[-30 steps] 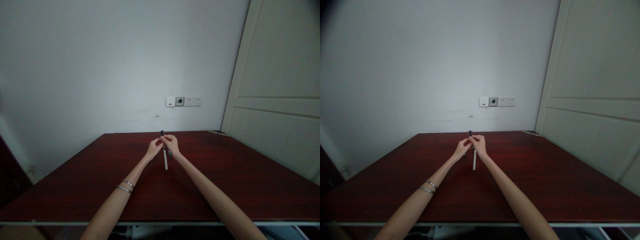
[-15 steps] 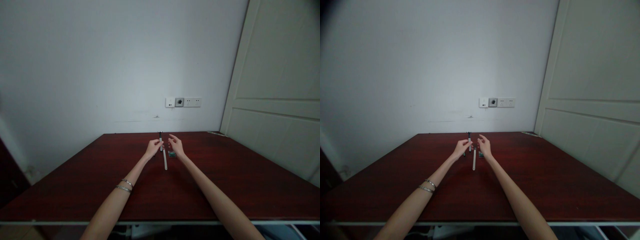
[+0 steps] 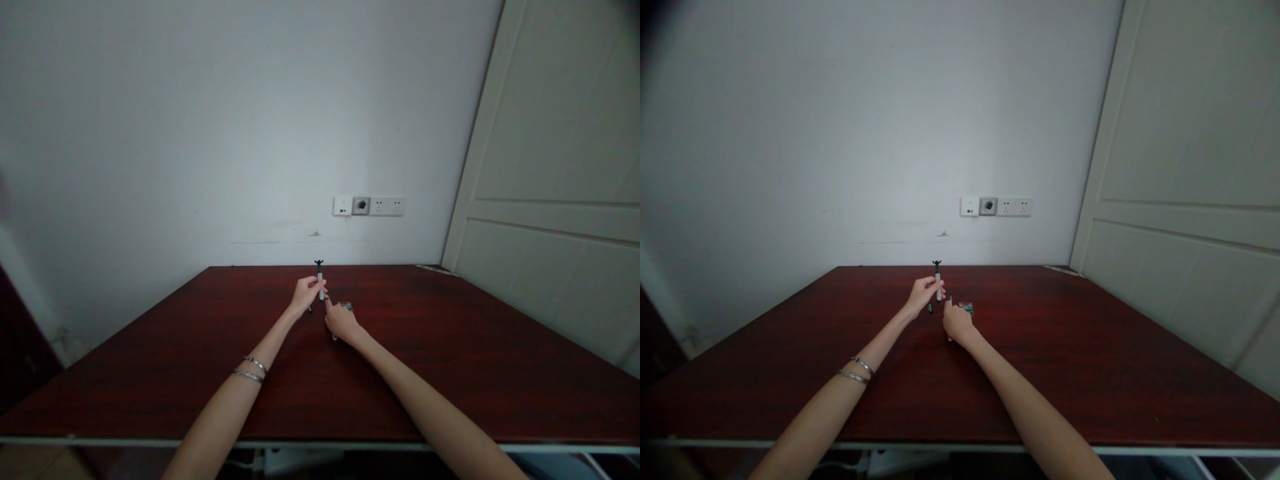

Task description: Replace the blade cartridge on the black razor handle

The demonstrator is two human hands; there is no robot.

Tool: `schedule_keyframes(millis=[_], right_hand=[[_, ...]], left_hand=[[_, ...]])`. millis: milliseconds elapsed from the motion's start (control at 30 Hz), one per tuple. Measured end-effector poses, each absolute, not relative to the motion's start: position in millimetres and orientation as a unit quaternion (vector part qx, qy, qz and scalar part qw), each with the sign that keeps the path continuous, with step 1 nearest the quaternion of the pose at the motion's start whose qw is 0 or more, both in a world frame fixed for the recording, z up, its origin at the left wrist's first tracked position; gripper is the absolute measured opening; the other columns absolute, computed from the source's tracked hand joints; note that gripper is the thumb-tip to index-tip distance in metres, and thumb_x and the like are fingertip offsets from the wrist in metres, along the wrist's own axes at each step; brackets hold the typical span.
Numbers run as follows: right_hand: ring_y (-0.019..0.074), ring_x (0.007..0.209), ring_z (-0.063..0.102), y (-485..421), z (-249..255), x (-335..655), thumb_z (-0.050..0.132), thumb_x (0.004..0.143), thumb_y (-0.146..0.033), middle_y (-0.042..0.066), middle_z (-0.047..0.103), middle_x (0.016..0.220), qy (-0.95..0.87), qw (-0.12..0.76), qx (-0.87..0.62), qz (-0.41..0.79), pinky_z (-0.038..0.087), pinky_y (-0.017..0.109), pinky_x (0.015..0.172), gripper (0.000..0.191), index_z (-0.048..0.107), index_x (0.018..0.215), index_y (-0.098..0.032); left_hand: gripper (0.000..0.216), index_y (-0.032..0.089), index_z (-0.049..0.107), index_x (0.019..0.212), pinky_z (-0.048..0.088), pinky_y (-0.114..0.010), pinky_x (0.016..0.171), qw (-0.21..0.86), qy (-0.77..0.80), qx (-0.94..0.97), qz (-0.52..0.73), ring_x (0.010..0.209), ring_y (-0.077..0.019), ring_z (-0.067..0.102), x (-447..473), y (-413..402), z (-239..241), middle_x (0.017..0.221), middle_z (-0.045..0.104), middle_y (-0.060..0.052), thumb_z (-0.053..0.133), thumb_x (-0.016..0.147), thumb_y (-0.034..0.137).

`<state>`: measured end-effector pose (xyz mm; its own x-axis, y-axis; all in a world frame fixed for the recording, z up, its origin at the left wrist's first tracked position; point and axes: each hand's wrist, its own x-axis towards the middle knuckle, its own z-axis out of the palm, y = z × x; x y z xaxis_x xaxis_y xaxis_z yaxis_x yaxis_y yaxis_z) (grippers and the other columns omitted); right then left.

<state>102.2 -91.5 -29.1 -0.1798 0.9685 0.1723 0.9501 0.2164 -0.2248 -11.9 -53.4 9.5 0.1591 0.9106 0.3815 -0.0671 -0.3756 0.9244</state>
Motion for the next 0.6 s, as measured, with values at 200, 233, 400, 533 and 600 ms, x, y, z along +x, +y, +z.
schedule_keyframes(millis=[200, 233, 400, 533, 600], right_hand=[[0.026, 0.09, 0.062, -76, -16, 122, 0.04, 0.083, -0.01, 0.021, 0.064, 0.098, -0.771, 0.207, -0.596, 0.091, 0.042, 0.032, 0.074, 0.028, 0.052, 0.108, -0.009], [0.0246, 0.09, 0.062, -72, -11, 130, 0.04, 0.083, -0.009, 0.019, 0.065, 0.097, -0.766, 0.231, -0.592, 0.098, 0.042, 0.03, 0.074, 0.028, 0.054, 0.107, -0.01], [0.0187, 0.093, 0.059, -57, 14, 177, 0.045, 0.083, -0.014, 0.008, 0.063, 0.109, -0.742, 0.41, -0.528, 0.055, 0.042, 0.027, 0.079, 0.036, 0.055, 0.116, -0.021], [0.0167, 0.088, 0.059, -60, 25, 198, 0.041, 0.082, -0.011, 0.005, 0.065, 0.103, -0.774, 0.479, -0.414, 0.009, 0.043, 0.027, 0.079, 0.04, 0.058, 0.117, -0.023], [0.0166, 0.089, 0.058, -66, 27, 196, 0.04, 0.081, -0.008, 0.005, 0.064, 0.102, -0.799, 0.469, -0.374, -0.042, 0.042, 0.029, 0.081, 0.044, 0.057, 0.118, -0.025]], left_hand=[[0.016, 0.012, 0.06, 0.07, 0.047, -0.024, 0.053, 0.435, 0.33, 0.644, 0.536, 0.054, -0.0148, 0.061, -12, -50, 5, 0.063, 0.065, -0.006, 0.062, 0.072, 0.028], [0.015, 0.012, 0.06, 0.071, 0.047, -0.024, 0.053, 0.431, 0.327, 0.649, 0.534, 0.055, -0.015, 0.061, -12, -49, 4, 0.064, 0.065, -0.006, 0.062, 0.073, 0.027], [0.011, 0.013, 0.058, 0.079, 0.047, -0.023, 0.054, 0.408, 0.321, 0.663, 0.54, 0.058, -0.0142, 0.062, -12, -43, -2, 0.068, 0.064, -0.005, 0.061, 0.07, 0.019], [0.01, 0.013, 0.056, 0.08, 0.045, -0.021, 0.054, 0.347, 0.341, 0.688, 0.538, 0.059, -0.0121, 0.061, -15, -38, -7, 0.07, 0.062, -0.003, 0.057, 0.071, 0.015], [0.009, 0.014, 0.055, 0.08, 0.044, -0.02, 0.054, 0.309, 0.357, 0.708, 0.525, 0.059, -0.0115, 0.06, -17, -38, -8, 0.069, 0.061, -0.001, 0.055, 0.071, 0.014]])
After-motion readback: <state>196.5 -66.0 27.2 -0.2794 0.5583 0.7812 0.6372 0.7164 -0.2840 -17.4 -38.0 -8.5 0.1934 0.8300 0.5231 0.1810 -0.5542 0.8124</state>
